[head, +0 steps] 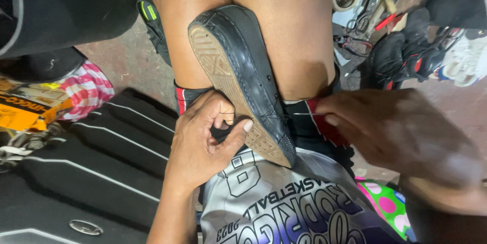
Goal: The person is repairing a black shoe by hand-sewing the sole to the upper. They use a needle and thread to stitch along the edge of the sole, pulling the thread tight after each stitch. The task is performed while sitting on the floor in a cluttered workspace.
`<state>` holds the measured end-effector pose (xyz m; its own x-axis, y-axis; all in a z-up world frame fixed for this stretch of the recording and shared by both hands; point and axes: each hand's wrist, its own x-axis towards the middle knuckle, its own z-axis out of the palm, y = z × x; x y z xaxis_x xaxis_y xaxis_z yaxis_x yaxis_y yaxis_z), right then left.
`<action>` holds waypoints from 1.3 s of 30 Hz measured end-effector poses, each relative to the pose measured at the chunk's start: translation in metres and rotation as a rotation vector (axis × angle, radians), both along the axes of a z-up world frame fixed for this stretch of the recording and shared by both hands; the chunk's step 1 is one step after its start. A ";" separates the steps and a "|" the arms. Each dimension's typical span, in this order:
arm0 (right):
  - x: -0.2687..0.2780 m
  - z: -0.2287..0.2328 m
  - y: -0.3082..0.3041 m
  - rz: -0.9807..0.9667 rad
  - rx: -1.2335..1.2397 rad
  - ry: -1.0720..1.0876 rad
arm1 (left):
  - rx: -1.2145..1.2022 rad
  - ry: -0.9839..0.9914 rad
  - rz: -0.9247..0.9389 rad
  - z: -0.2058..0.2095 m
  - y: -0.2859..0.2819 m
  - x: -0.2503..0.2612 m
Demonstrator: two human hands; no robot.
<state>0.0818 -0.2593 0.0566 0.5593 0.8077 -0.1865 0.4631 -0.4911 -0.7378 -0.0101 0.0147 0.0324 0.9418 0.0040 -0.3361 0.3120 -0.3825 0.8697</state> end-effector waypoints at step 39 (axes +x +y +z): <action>-0.010 0.051 0.057 0.413 -0.377 -0.356 | 0.136 0.009 -0.026 0.011 0.001 0.004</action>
<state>0.0716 -0.2027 0.1080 0.2976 0.8846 -0.3589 0.8524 -0.4156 -0.3175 -0.0058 0.0161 0.0435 0.9390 0.0257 -0.3429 0.3083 -0.5046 0.8064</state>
